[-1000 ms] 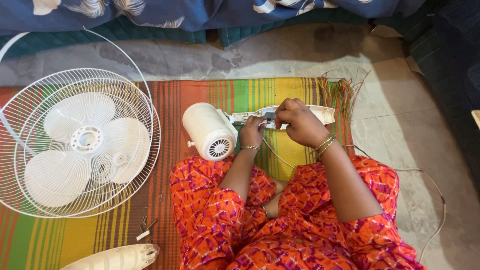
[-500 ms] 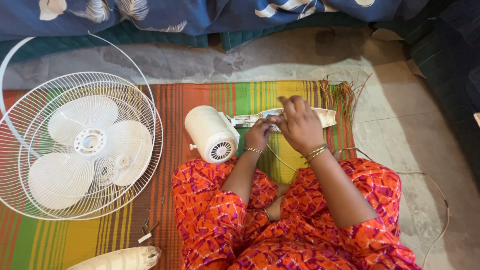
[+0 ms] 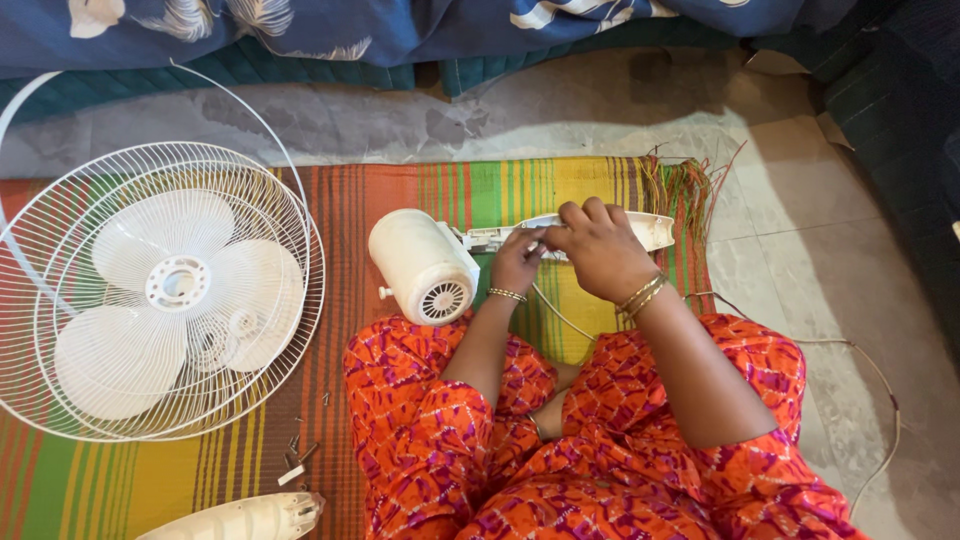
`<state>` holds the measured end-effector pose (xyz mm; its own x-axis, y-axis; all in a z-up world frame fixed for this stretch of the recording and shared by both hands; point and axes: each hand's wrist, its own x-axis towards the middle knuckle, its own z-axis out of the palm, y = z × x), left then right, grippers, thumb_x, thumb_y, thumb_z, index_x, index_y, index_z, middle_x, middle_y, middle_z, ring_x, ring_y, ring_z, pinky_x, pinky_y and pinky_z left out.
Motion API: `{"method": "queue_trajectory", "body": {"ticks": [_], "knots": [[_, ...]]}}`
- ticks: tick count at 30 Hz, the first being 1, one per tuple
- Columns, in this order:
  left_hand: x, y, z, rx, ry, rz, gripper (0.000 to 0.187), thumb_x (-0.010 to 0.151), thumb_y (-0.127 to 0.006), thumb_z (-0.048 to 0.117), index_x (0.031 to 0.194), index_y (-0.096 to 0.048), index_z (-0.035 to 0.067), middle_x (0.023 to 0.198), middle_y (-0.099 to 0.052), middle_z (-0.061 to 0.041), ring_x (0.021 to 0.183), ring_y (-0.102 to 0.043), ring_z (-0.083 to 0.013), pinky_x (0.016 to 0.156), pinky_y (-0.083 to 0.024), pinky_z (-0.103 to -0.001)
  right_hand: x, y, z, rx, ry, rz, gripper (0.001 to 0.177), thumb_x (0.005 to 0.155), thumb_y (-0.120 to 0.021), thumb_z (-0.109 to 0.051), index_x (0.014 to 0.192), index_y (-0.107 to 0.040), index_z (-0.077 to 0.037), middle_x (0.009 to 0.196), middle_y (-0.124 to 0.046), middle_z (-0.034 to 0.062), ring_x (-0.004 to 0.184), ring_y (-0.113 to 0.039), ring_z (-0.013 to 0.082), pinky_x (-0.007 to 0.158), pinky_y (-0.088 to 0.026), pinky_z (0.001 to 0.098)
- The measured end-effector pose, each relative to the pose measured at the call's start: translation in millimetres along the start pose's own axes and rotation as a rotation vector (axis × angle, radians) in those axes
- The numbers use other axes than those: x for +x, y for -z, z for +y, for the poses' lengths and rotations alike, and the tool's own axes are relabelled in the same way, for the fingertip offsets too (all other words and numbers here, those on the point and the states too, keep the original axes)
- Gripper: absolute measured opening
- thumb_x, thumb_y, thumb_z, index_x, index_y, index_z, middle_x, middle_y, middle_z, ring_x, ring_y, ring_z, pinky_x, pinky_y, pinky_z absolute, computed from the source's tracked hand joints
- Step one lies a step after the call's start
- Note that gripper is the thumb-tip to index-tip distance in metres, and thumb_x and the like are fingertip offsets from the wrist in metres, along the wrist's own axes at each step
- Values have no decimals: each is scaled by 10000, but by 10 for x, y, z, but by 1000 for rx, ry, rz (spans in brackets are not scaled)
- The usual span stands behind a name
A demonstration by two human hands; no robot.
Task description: The person sits on a mat and repairs a disassembled electric fan. They use a screwdriver to adjust internal components and wires within the fan's motor housing, repeatedly tightening and loosening connections.
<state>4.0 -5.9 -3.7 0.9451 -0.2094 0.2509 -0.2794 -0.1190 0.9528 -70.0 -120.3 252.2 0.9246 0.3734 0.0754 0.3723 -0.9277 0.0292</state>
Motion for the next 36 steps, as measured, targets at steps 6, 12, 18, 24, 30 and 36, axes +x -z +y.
{"method": "queue_trajectory", "body": {"ticks": [6,12,18,24,30,36], "knots": [[1,-18,-135,-4,56,-179,190,916,-665,23,1085,-736,72,1013,-761,-91,829,-747,-225,773,-600,-324,-8,96,-81,84,-64,-49,290,813,-685,-169,1092,-727,-237,1225,-594,25,1212,-517,268,1001,-419,425],[25,-29,-110,301,139,-126,179,888,-725,230,1044,-786,169,1010,-781,-101,845,-749,-271,769,-588,-386,-81,-20,-280,86,-609,124,551,876,-725,-573,1060,-627,-63,1041,-634,99,961,-662,303,880,-478,479],[33,10,89,254,-15,-56,215,849,-765,165,1064,-777,168,944,-751,-116,791,-725,-281,715,-578,-369,-86,-81,-189,199,-363,312,269,907,-717,-332,978,-650,-81,970,-599,111,857,-636,315,780,-497,447],[9,79,304,94,-151,-129,200,889,-723,134,1084,-719,91,1017,-719,-109,816,-707,-276,722,-571,-353,-126,-175,-162,187,-134,403,213,801,-662,-99,980,-736,-188,1113,-699,-25,1089,-567,290,1020,-393,479],[-91,10,374,236,-96,-52,165,911,-685,154,1068,-707,112,974,-725,-102,837,-711,-304,737,-568,-396,-192,-122,-84,324,-152,473,369,833,-721,-238,1180,-676,-123,1312,-608,85,1181,-554,279,1023,-360,494],[-63,-122,312,473,-78,33,234,855,-704,275,1075,-761,221,960,-767,-97,866,-720,-325,723,-567,-458,-286,-221,-33,243,-511,408,702,666,-863,-501,1207,-669,-98,1122,-595,142,1037,-592,324,830,-459,486]]}}
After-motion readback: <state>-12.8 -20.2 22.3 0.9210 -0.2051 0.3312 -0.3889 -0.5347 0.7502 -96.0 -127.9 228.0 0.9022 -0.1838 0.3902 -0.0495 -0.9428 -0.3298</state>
